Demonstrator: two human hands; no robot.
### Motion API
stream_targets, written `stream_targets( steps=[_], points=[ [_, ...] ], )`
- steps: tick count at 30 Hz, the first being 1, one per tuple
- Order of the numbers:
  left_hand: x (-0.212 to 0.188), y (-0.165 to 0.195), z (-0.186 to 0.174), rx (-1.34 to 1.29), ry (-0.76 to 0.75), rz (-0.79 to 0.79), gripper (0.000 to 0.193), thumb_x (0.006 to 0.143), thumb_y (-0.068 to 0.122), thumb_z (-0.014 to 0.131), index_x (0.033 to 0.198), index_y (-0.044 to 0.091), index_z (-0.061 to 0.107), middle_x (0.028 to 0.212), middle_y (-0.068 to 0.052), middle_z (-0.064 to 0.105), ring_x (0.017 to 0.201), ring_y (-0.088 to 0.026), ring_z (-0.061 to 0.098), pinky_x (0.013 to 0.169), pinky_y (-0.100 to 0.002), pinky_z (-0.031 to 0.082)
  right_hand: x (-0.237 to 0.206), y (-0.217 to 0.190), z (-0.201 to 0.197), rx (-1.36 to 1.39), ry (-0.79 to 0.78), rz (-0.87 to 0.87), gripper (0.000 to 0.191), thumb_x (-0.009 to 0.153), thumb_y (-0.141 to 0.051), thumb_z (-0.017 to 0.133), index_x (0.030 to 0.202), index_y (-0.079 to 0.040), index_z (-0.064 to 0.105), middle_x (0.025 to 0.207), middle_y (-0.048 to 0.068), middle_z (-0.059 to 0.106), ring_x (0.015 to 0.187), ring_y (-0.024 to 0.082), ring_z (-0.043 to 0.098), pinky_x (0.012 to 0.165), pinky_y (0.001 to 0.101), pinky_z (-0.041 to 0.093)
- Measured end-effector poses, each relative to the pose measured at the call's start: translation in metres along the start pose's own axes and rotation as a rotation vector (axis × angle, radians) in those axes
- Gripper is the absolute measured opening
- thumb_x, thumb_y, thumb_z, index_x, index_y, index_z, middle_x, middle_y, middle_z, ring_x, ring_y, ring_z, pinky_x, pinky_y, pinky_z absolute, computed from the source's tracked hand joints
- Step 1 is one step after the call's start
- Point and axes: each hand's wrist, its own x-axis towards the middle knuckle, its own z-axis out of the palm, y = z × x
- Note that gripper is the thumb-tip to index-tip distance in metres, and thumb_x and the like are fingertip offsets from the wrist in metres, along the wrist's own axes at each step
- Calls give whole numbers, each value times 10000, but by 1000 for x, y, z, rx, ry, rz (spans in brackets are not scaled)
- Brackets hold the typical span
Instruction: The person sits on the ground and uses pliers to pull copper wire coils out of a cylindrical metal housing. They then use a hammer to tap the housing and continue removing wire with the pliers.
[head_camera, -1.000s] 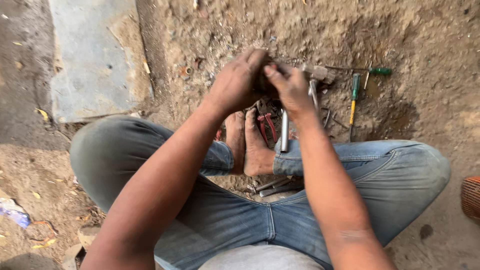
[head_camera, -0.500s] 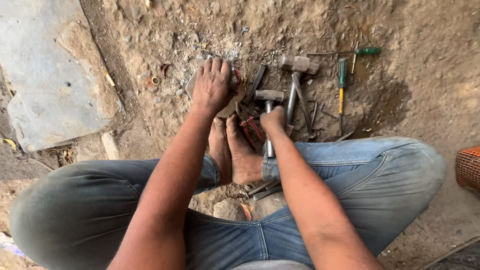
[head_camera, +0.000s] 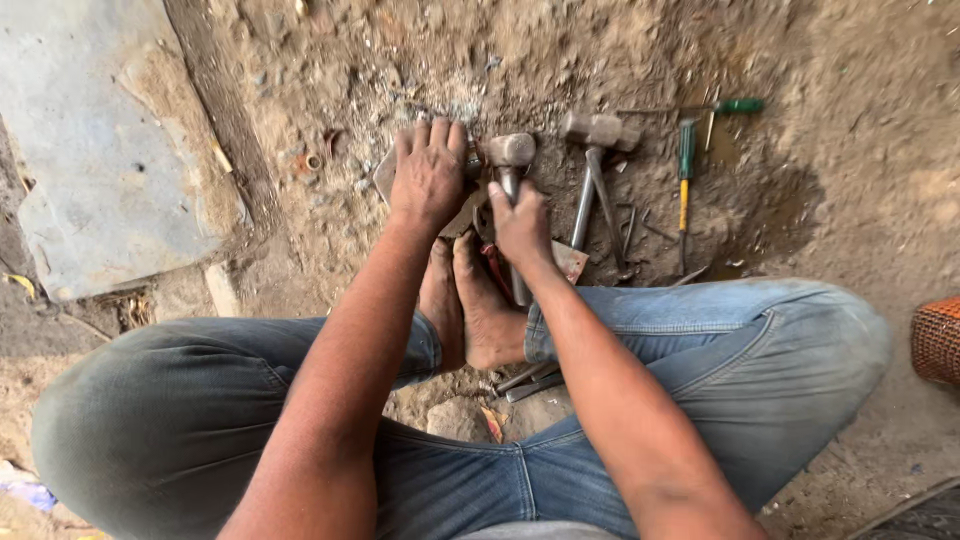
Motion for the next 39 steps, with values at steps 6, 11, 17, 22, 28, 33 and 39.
stream_targets(
  steps=[6,11,17,22,28,33,39],
  points=[
    [-1,3,-1,20,-43,-28,784,771,387,811,1366,9,469,1309,-183,537,1264,-376,484,1075,-601,360,9,1,-17,507,71,-96,263,1053,-328,583,996,-72,560,788,35,561,601,137,547,496,317,523],
    [0,-2,1,50,-15,12,672,881,329,795,1389,29,472,1294,-173,552,1261,-367,506,1106,-620,352,6,0,0,82,-100,-53,336,1048,-348,623,864,-67,613,686,33,618,584,127,579,515,334,455],
    [-1,3,-7,4,-41,-11,717,828,353,804,1382,38,475,1318,-164,556,1273,-365,505,1103,-615,357,4,8,-8,80,-5,201,350,1017,-360,678,814,-76,662,637,9,655,544,99,628,484,283,468],
    [-3,4,-14,18,38,-1,661,850,355,799,1353,45,503,1324,-160,561,1261,-357,517,1084,-626,365,0,-14,-14,576,-11,245,349,1039,-363,583,892,-48,556,604,-2,548,436,98,539,352,251,427],
    [-3,0,-7,44,82,40,681,845,365,797,1360,31,503,1303,-173,563,1252,-371,510,1076,-606,378,7,-33,-8,211,-158,226,316,1043,-371,561,938,-76,600,632,-15,585,459,104,557,383,279,473],
    [-3,2,-14,169,101,61,644,834,290,778,1375,62,513,1320,-127,572,1241,-319,526,1077,-584,386,6,-24,-9,241,-127,401,310,1038,-328,590,953,-32,624,682,46,621,497,142,585,436,306,479],
    [8,11,-38,-51,-200,-78,706,748,389,884,1254,56,521,1203,-126,605,1183,-303,558,1117,-541,399,-6,-5,-10,102,-16,508,306,893,-148,665,1140,-2,560,788,74,658,564,202,643,478,378,554]
  ],
)
